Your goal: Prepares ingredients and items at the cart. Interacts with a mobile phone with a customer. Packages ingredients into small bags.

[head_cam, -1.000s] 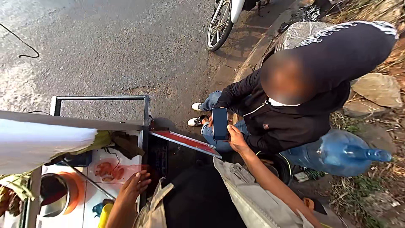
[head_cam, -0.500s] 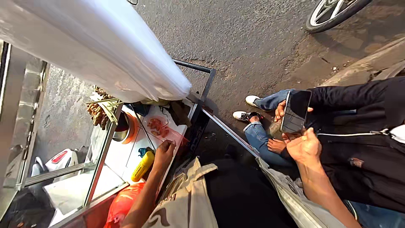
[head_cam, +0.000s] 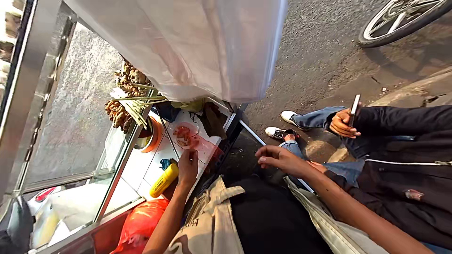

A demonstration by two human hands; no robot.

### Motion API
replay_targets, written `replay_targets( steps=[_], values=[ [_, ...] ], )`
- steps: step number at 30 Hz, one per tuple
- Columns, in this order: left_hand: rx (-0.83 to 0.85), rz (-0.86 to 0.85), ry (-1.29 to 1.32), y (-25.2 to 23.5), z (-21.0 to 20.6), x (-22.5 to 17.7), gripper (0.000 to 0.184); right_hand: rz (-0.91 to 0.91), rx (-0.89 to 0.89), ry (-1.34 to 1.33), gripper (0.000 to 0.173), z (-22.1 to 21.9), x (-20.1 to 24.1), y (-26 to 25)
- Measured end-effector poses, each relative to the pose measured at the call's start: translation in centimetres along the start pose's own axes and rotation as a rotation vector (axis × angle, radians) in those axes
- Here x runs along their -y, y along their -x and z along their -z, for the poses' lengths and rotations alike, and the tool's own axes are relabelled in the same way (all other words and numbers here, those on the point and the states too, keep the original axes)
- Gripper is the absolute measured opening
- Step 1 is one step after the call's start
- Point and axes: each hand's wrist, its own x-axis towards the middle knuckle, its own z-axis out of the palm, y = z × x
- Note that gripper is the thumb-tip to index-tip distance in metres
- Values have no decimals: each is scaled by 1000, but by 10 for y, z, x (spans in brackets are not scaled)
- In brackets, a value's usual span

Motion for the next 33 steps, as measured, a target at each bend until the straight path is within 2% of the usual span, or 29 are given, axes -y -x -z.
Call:
replay_targets(
  steps=[2,4,6,10,13,14,16,17,19,21,23,28,31,33],
  values=[
    [-73,-41,94,-3,8,5,29,93,193,182,25,-36,22,-40],
    [-89,-97,149,-7,16,8,28,229,238,298,29,-77,33,-78],
    [-109,-151,175,-11,22,7,25,276,172,294,33,-116,40,-110],
    [-130,-206,283,-15,31,7,22,199,-68,228,32,-168,37,-157],
    [-117,-297,390,-13,35,10,20,338,-28,339,28,-178,30,-186],
    [-101,-342,427,-12,35,11,18,352,0,397,25,-180,33,-190],
    [-57,-404,470,-9,35,11,16,263,97,581,27,-180,45,-194],
    [-30,-426,479,-8,35,12,16,316,117,689,31,-182,47,-204],
    [17,-460,476,-5,36,14,17,445,120,900,54,-188,26,-249],
    [71,-485,481,-1,34,15,19,381,231,1075,84,-186,23,-268],
    [119,-503,507,1,36,16,21,374,286,1184,95,-181,26,-270],
    [187,-449,535,14,64,34,19,226,390,1334,82,-202,36,-283],
    [270,-349,570,26,73,49,27,68,389,1427,80,-217,42,-284],
    [302,-279,593,32,75,60,29,61,366,1451,74,-223,42,-282]
  ],
)
